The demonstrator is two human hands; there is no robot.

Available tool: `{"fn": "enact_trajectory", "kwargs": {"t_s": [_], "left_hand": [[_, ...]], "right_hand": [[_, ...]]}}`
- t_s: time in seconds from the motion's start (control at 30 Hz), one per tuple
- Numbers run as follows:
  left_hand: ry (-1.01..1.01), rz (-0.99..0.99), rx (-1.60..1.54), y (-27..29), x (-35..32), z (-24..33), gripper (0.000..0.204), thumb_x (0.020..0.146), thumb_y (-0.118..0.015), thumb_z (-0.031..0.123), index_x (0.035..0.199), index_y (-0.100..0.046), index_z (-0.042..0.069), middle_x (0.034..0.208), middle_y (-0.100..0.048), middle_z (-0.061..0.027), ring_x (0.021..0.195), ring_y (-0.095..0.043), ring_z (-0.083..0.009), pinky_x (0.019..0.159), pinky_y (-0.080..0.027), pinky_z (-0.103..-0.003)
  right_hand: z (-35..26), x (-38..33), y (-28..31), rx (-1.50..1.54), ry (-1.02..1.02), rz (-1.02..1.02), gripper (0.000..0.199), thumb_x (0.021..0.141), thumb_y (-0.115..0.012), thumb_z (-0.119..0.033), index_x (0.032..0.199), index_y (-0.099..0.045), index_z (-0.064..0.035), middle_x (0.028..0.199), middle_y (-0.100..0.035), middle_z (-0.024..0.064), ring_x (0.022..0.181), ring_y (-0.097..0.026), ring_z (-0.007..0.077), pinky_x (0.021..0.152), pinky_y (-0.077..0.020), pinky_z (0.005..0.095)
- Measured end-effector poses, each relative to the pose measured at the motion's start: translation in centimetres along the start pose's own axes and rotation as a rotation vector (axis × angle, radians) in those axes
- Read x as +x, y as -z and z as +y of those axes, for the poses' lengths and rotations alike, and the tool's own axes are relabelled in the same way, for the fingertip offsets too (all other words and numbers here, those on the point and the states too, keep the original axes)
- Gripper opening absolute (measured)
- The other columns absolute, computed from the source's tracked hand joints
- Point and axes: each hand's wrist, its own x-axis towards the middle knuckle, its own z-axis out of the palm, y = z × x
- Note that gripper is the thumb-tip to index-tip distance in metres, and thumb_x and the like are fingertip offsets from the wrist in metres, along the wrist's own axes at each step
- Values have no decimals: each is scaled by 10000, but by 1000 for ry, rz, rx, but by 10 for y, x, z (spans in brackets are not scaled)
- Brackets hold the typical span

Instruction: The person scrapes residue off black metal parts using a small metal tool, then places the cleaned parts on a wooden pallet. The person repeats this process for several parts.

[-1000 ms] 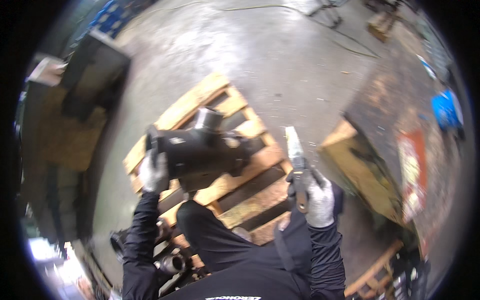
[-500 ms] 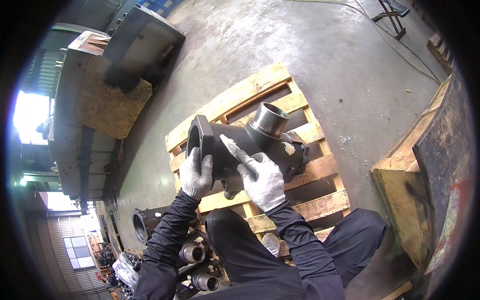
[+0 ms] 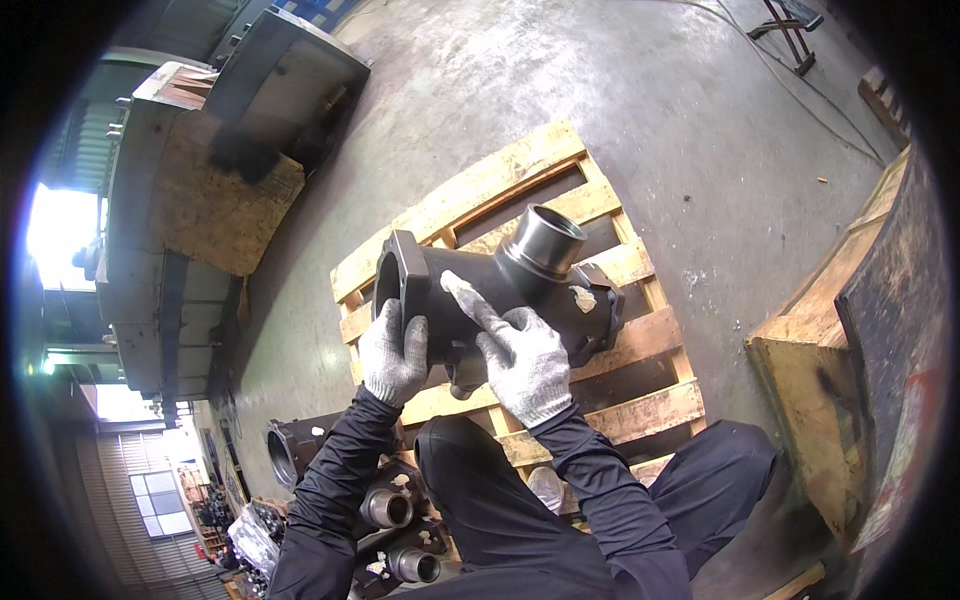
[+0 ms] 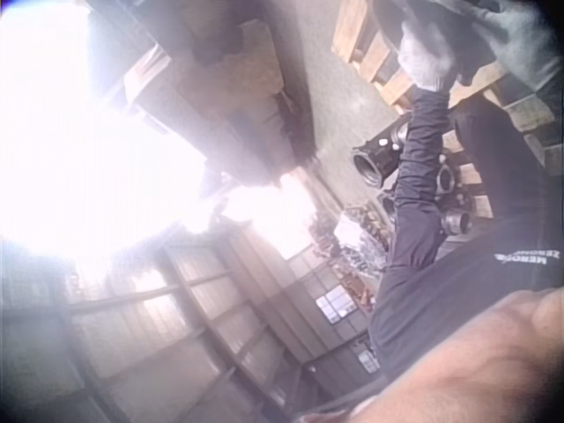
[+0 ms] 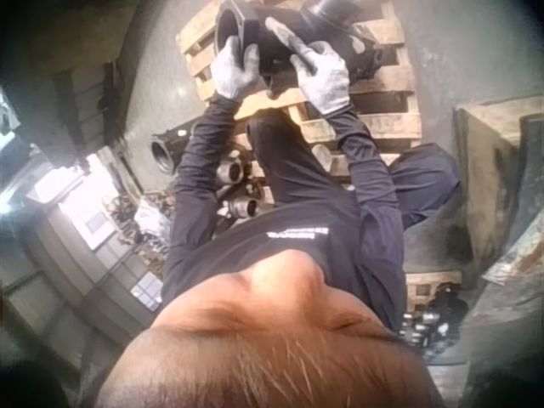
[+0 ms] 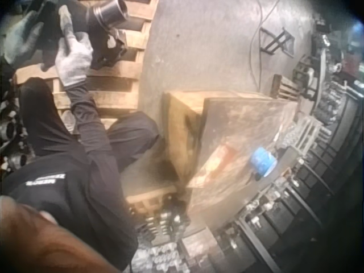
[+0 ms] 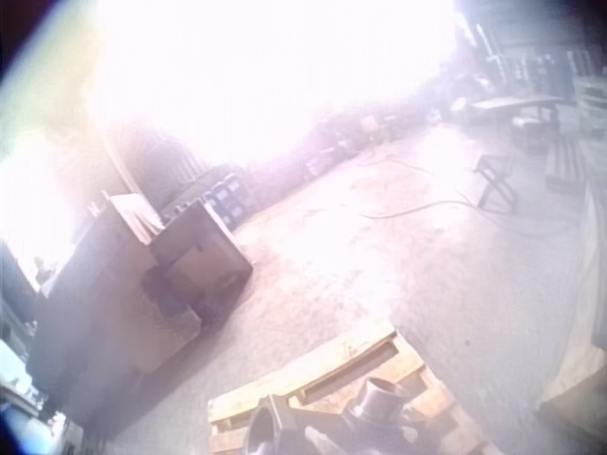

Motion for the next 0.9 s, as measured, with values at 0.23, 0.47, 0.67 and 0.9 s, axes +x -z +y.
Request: {"fn": "enact_trajectory", "kwargs": {"t_s": [0.23,0.47,0.67,0.9], "left_hand": [[44,-24,-30,0,2,-1,218,924,-664,200,954,-591,-3,760,-643,-231,697,-647,-445,630,-526,-469],[46,-24,-14,-1,1,-4,218,925,-661,198,964,-596,-5,772,-650,-236,717,-658,-443,645,-532,-463],[60,-33,-6,-2,-1,-8,241,923,-666,204,1003,-610,-16,797,-665,-244,733,-667,-445,658,-541,-459],[52,-35,0,-3,-2,-9,250,925,-668,203,1010,-608,-24,792,-664,-243,731,-670,-438,657,-539,-461]], "right_hand": [[2,-19,10,22,-235,-35,439,882,-715,-152,1317,-693,-210,891,-623,140,819,-642,341,748,-523,437],[-4,-15,7,17,-142,-2,375,896,-721,-117,1271,-716,-145,893,-625,134,803,-634,311,719,-506,404],[0,-26,14,64,-251,-5,402,879,-717,-149,1280,-712,-176,871,-627,136,799,-647,333,733,-526,424],[-2,-16,1,165,-253,-39,385,891,-716,-154,1276,-712,-150,895,-631,136,798,-651,319,736,-526,413]]}}
